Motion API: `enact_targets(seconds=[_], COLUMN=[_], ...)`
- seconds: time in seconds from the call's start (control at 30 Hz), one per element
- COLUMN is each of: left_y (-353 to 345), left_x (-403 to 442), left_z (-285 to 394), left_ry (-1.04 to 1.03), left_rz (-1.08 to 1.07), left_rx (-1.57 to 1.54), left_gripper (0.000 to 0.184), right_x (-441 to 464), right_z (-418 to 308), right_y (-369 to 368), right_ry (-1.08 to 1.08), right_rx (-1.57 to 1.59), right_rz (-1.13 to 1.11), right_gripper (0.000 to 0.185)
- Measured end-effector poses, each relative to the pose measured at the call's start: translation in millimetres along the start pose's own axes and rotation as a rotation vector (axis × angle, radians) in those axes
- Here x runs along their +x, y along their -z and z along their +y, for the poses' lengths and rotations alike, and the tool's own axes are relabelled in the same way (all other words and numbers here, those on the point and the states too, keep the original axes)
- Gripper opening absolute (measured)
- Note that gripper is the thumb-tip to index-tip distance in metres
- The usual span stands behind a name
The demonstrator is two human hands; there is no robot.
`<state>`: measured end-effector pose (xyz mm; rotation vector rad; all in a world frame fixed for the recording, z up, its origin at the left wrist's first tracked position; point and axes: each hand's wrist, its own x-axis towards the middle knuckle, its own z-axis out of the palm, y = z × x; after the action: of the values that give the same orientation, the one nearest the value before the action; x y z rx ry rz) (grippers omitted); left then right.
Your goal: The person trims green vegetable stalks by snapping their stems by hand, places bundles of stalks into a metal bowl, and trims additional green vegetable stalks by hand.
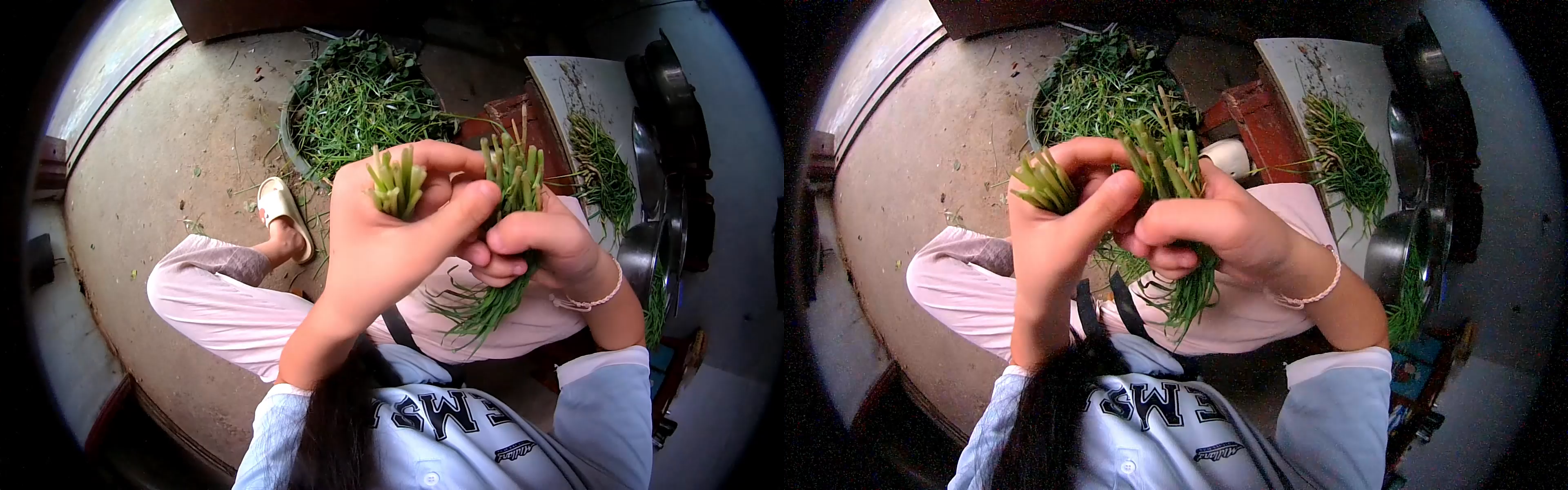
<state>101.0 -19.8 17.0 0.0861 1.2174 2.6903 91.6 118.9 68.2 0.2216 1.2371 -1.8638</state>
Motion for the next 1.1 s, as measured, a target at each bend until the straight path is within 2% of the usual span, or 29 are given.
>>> enact_targets(seconds=[0.17,0.23,0.37,0.43,0.5,0.57,0.6,0.7,0.83,0.9,0.93,0.97,1.03,1.1], left_y=[4,5,9,9,16,16,19,35,66,83,94,96,92,77], left_x=[3,3,4,4,4,5,6,7,3,2,1,0,-1,-3], left_z=[-2,-5,-9,-11,-16,-16,-15,-13,-5,0,3,3,6,1], left_ry=[0.010,0.046,-0.074,-0.110,-0.198,-0.269,-0.303,-0.373,-0.475,-0.536,-0.531,-0.531,-0.416,-0.337], left_rz=[-0.007,0.020,0.049,0.071,0.260,0.360,0.398,0.572,0.619,0.718,0.625,0.624,0.647,0.553], left_rx=[-0.071,-0.247,-0.248,-0.262,-0.050,-0.231,-0.247,-0.228,-0.302,-0.265,-0.260,-0.260,-0.054,0.005], left_gripper=[0.006,0.006,0.007,0.006,0.005,0.008,0.009,0.011,0.015,0.014,0.013,0.013,0.010,0.010], right_x=[3,4,8,11,12,16,19,21,25,25,26,27,27,26], right_z=[-2,-2,3,6,4,2,2,-6,-15,-19,-20,-20,-18,-15], right_y=[2,2,5,2,-3,-3,5,19,32,37,39,40,40,30], right_ry=[0.044,0.075,0.183,0.277,0.291,0.362,0.428,0.410,0.486,0.488,0.489,0.490,0.475,0.480], right_rx=[-0.147,-0.172,-0.265,-0.324,-0.341,-0.282,-0.277,-0.135,-0.047,-0.019,-0.001,0.017,0.014,-0.271], right_rz=[0.023,0.031,0.098,0.216,0.255,0.428,0.386,0.400,0.501,0.490,0.480,0.468,0.433,0.413], right_gripper=[0.014,0.018,0.025,0.024,0.025,0.027,0.027,0.025,0.019,0.018,0.018,0.019,0.021,0.023])
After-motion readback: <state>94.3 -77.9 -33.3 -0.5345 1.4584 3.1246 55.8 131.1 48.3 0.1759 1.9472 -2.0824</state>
